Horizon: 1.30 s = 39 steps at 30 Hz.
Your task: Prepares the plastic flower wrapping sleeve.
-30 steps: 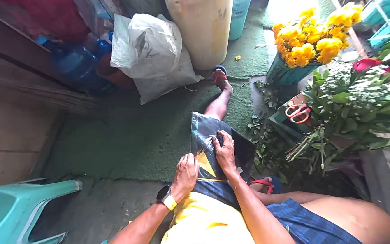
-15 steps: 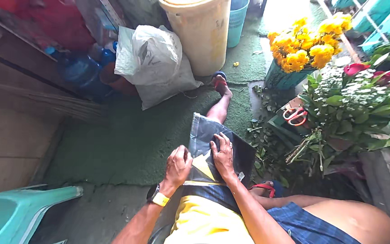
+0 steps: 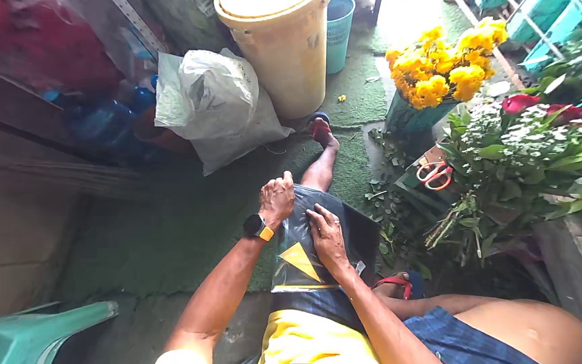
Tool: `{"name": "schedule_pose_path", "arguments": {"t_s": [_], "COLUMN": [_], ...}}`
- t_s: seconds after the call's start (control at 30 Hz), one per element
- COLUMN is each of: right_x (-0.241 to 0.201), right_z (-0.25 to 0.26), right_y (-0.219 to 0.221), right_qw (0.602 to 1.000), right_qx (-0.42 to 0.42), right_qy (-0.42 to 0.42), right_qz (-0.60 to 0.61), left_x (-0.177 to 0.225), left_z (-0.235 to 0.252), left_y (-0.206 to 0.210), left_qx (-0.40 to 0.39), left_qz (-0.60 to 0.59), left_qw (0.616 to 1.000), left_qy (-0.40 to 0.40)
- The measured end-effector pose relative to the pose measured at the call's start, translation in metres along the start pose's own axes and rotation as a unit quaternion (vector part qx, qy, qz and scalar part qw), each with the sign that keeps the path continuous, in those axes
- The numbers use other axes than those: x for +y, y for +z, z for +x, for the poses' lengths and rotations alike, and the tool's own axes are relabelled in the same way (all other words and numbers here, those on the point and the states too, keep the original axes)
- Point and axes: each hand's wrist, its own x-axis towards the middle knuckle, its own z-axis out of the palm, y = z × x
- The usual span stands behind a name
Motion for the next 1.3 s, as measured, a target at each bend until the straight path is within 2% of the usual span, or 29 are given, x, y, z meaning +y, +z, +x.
{"name": "schedule_pose_path", "arguments": {"t_s": [0.17,0.23,0.3,0.37,0.43,0.53,0.6,0.7,0.8,0.9,1.03,1.1,1.17,1.23,1.3], "right_x": [0.001,0.003,0.003,0.0,-0.003,-0.005,-0.004,-0.002,0.002,0.0,-0.004,-0.005,-0.004,-0.004,-0.003], "right_z": [-0.001,-0.003,-0.003,-0.001,0.002,0.001,-0.001,-0.003,-0.003,0.002,0.003,0.002,0.001,0.001,-0.001], "right_y": [0.0,0.001,0.001,0.003,0.003,0.001,-0.001,-0.004,-0.005,-0.004,-0.003,-0.005,-0.007,-0.009,-0.008], "right_qw": [1.0,1.0,1.0,1.0,1.0,0.999,0.999,1.0,1.0,0.999,0.999,0.998,0.998,0.998,0.998], "right_qx": [0.001,-0.003,-0.004,-0.002,-0.007,-0.02,-0.019,-0.013,-0.016,-0.03,-0.02,-0.029,-0.035,-0.038,-0.037], "right_qy": [-0.001,0.002,0.004,0.004,0.005,0.004,0.001,0.002,-0.001,-0.008,-0.008,0.001,0.005,0.006,-0.001], "right_qz": [0.006,0.006,0.001,-0.01,-0.019,-0.027,-0.029,-0.024,-0.02,-0.032,-0.05,-0.051,-0.051,-0.047,-0.042], "left_x": [-0.012,-0.031,-0.053,-0.054,-0.03,0.007,0.013,0.008,-0.031,-0.061,-0.033,-0.012,-0.001,-0.004,-0.021], "left_z": [-0.004,-0.004,-0.002,-0.007,-0.015,-0.008,0.0,0.001,0.0,-0.004,-0.026,-0.04,-0.051,-0.059,-0.062], "left_y": [-0.004,-0.013,-0.023,-0.032,-0.037,-0.023,-0.011,-0.017,-0.025,-0.018,-0.006,-0.001,-0.004,-0.015,-0.019], "left_qx": [-0.015,0.023,0.097,0.147,0.109,-0.014,-0.06,-0.063,-0.03,0.004,0.081,0.039,-0.049,-0.107,-0.115], "left_qz": [-0.031,-0.055,-0.073,-0.091,-0.086,-0.008,0.001,-0.049,-0.104,-0.1,-0.093,-0.061,-0.034,-0.038,-0.071], "left_qw": [0.999,0.997,0.99,0.984,0.99,0.994,0.99,0.991,0.988,0.99,0.982,0.987,0.986,0.979,0.977], "left_qy": [-0.028,-0.046,-0.073,-0.048,-0.031,-0.108,-0.129,-0.111,-0.109,-0.103,-0.14,-0.146,-0.154,-0.167,-0.165]}}
